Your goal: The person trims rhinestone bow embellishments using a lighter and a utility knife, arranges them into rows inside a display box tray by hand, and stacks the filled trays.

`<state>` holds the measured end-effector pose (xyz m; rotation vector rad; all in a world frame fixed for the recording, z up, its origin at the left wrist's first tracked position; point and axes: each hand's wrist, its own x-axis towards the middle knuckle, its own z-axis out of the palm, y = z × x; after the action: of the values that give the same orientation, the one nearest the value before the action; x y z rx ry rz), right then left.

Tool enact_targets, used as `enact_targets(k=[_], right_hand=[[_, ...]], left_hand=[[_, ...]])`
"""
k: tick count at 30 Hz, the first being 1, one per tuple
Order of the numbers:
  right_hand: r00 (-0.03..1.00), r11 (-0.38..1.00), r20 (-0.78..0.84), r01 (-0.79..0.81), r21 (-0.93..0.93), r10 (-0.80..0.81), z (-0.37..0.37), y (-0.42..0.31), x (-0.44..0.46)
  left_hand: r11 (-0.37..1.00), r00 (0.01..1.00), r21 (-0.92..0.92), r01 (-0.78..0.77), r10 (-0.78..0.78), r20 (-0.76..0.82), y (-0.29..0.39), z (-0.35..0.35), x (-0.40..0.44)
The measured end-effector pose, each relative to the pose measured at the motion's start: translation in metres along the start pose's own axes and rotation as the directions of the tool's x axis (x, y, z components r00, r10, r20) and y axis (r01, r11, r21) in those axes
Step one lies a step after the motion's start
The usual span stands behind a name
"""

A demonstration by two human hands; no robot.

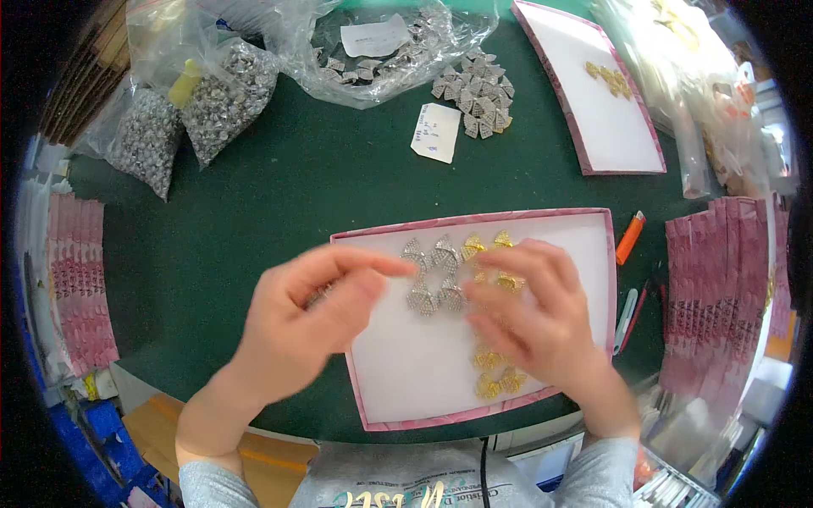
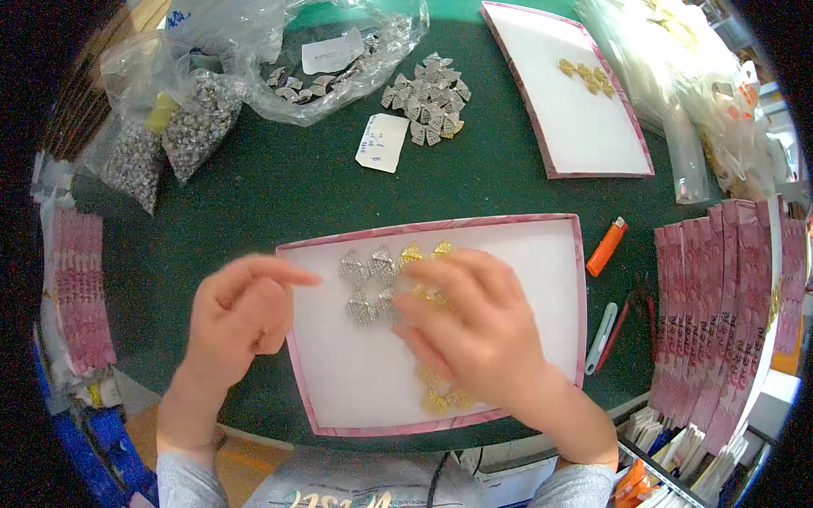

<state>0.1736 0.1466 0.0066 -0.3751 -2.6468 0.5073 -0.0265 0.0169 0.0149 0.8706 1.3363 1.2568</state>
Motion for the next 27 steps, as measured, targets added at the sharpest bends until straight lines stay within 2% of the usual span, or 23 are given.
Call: enact_targets(k=[1,2,5,6,7,9,10,16,19,22,23,25,27], right_hand=[[0.998,0.999,-0.058,-0.03,0.045,0.033,-0.005,0.003,0.001],[0.991,0.994,-0.116,-0.057,0.091,0.067,-0.008,0.004,0.002],[0.978,0.978,-0.133,-0.14,0.157,0.161,-0.017,-0.008,0.004],[0.985,0.978,-0.087,-0.133,0.159,0.148,-0.017,-0.012,0.004],[0.988,0.97,-0.061,-0.128,0.205,0.144,-0.015,-0.019,0.005],[0.993,0.948,-0.017,-0.109,0.298,0.12,-0.007,-0.035,0.008],[0.998,0.96,-0.007,-0.056,0.273,0.06,-0.004,-0.04,0.011],[1.0,0.979,-0.012,0.008,0.203,-0.005,0.007,-0.061,0.025],[0.999,0.981,0.045,0.003,0.196,-0.012,0.013,-0.059,0.025],[1.0,0.969,-0.016,-0.019,0.246,0.023,0.019,-0.047,0.023],[0.982,0.9,0.039,-0.186,0.393,0.186,0.017,-0.046,0.022],[0.86,0.62,0.216,-0.488,0.614,0.463,0.013,-0.043,0.019],[0.818,0.413,0.302,-0.523,0.746,0.489,0.007,-0.037,0.019]], left_hand=[[0.93,0.989,-0.334,0.151,-0.142,0.051,0.002,-0.003,-0.001],[0.909,0.982,-0.372,0.187,-0.165,0.089,0.004,-0.003,0.0],[0.629,0.917,-0.723,0.285,-0.4,0.014,0.011,0.018,0.001],[0.568,0.94,-0.77,0.291,-0.32,0.119,0.001,0.016,-0.001],[0.526,0.939,-0.796,0.3,-0.312,0.147,-0.004,0.018,-0.002],[0.448,0.938,-0.838,0.311,-0.287,0.194,-0.009,0.025,-0.004],[0.495,0.941,-0.81,0.315,-0.271,0.2,-0.01,0.026,-0.006],[0.501,0.948,-0.805,0.317,-0.166,0.27,-0.018,0.021,-0.014],[0.501,0.933,-0.787,0.36,-0.178,0.313,-0.023,0.013,-0.014],[0.501,0.937,-0.793,0.348,-0.166,0.307,-0.028,0.011,-0.012],[0.516,0.94,-0.786,0.341,-0.183,0.287,-0.026,0.011,-0.012],[0.543,0.941,-0.77,0.336,-0.22,0.255,-0.022,0.013,-0.01],[0.719,0.965,-0.644,0.261,-0.198,0.17,-0.021,0.013,-0.011]])
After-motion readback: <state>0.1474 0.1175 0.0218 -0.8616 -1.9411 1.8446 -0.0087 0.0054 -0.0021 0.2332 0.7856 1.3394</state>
